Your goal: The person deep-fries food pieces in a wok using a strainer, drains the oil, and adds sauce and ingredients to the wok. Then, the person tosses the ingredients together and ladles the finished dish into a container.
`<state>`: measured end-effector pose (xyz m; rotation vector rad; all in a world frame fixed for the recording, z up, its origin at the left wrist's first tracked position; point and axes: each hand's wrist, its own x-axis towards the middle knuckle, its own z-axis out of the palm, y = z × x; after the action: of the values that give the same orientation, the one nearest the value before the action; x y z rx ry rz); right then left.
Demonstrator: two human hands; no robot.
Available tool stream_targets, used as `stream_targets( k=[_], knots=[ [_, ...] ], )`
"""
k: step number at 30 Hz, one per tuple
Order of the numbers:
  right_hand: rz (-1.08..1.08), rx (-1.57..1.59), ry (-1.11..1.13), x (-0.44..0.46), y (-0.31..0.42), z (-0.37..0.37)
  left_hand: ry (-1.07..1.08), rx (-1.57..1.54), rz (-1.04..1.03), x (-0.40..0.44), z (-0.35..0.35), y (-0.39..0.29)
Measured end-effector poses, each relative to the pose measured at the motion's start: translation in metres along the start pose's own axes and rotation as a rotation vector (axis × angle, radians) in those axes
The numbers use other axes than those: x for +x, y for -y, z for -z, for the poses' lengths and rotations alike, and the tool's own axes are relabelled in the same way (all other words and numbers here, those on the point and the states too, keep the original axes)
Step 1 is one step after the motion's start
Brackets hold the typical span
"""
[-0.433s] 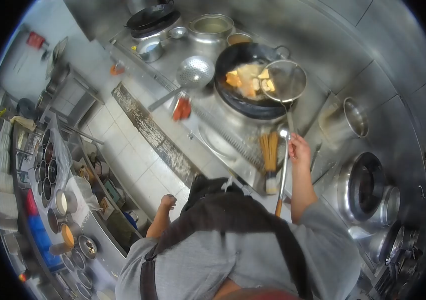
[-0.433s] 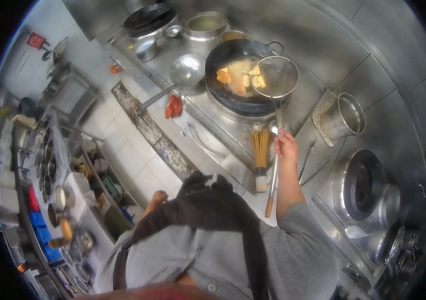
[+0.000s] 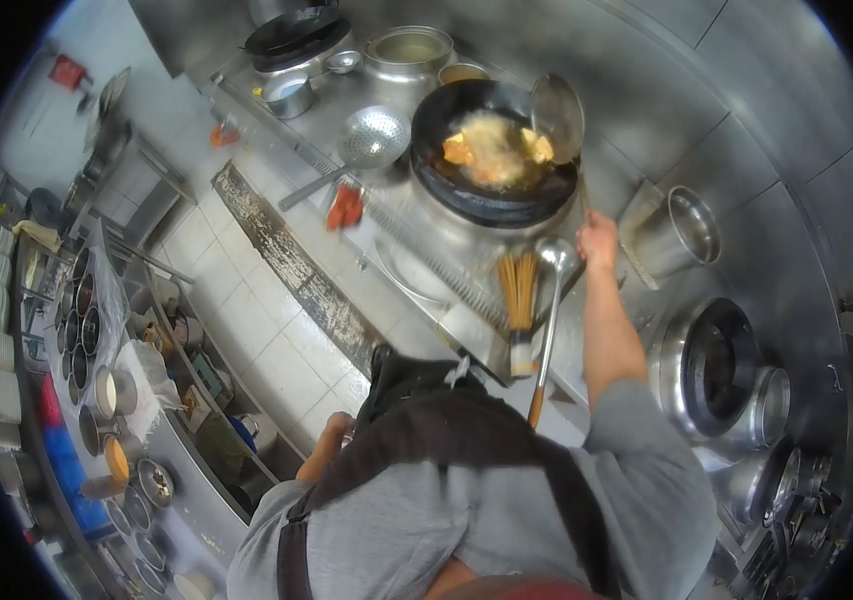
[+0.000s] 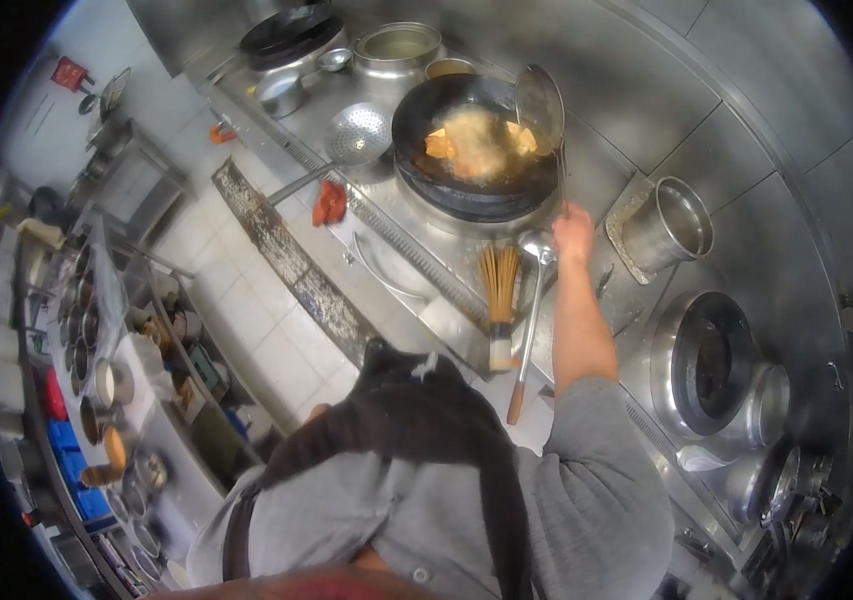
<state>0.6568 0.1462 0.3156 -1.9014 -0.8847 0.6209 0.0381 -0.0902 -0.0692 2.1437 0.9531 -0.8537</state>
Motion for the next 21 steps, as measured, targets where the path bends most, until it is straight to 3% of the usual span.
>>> stream_targets(
  k=[2, 3, 5, 6, 8, 9, 11, 13, 15, 19, 21],
  knots=[
    [0.249, -0.303, -0.125, 0.031, -0.032, -0.002, 0.036, -0.277, 0.175, 0.0, -0.005, -0.008],
    [0.253, -0.304, -0.126, 0.037, -0.037, 0.001, 0.032, -0.278, 0.174, 0.001, -0.004, -0.012],
    [0.503, -0.413, -0.214, 0.043, -0.043, 0.005, -0.07, -1.311, 0.797, -0.011, 0.014, -0.03],
    [0.504, -0.416, -0.209, 0.037, -0.038, 0.009, -0.104, -1.077, 0.719, -0.033, 0.04, -0.048],
    [0.302, -0.258, -0.034, -0.001, -0.004, 0.025, -0.187, -0.549, 0.628, -0.123, 0.163, -0.127],
    [0.302, -0.26, -0.03, -0.019, 0.006, 0.03, -0.208, -0.777, 0.539, -0.081, 0.106, -0.084],
    [0.151, -0.068, 0.078, -0.051, 0.015, 0.038, -0.218, -0.851, 0.448, -0.042, 0.061, -0.042],
    [0.112, -0.021, 0.124, -0.069, 0.007, 0.044, -0.228, -0.921, 0.353, -0.036, 0.062, -0.042],
    [0.072, 0.029, 0.167, -0.083, -0.001, 0.049, -0.163, -0.935, 0.571, -0.039, 0.094, -0.062],
    [0.062, -0.012, 0.198, -0.099, -0.007, 0.054, -0.175, -0.985, 0.554, -0.043, 0.115, -0.071],
    [0.053, -0.046, 0.193, -0.1, -0.007, 0.053, -0.131, -0.787, 0.378, -0.016, 0.091, -0.046]
  ],
)
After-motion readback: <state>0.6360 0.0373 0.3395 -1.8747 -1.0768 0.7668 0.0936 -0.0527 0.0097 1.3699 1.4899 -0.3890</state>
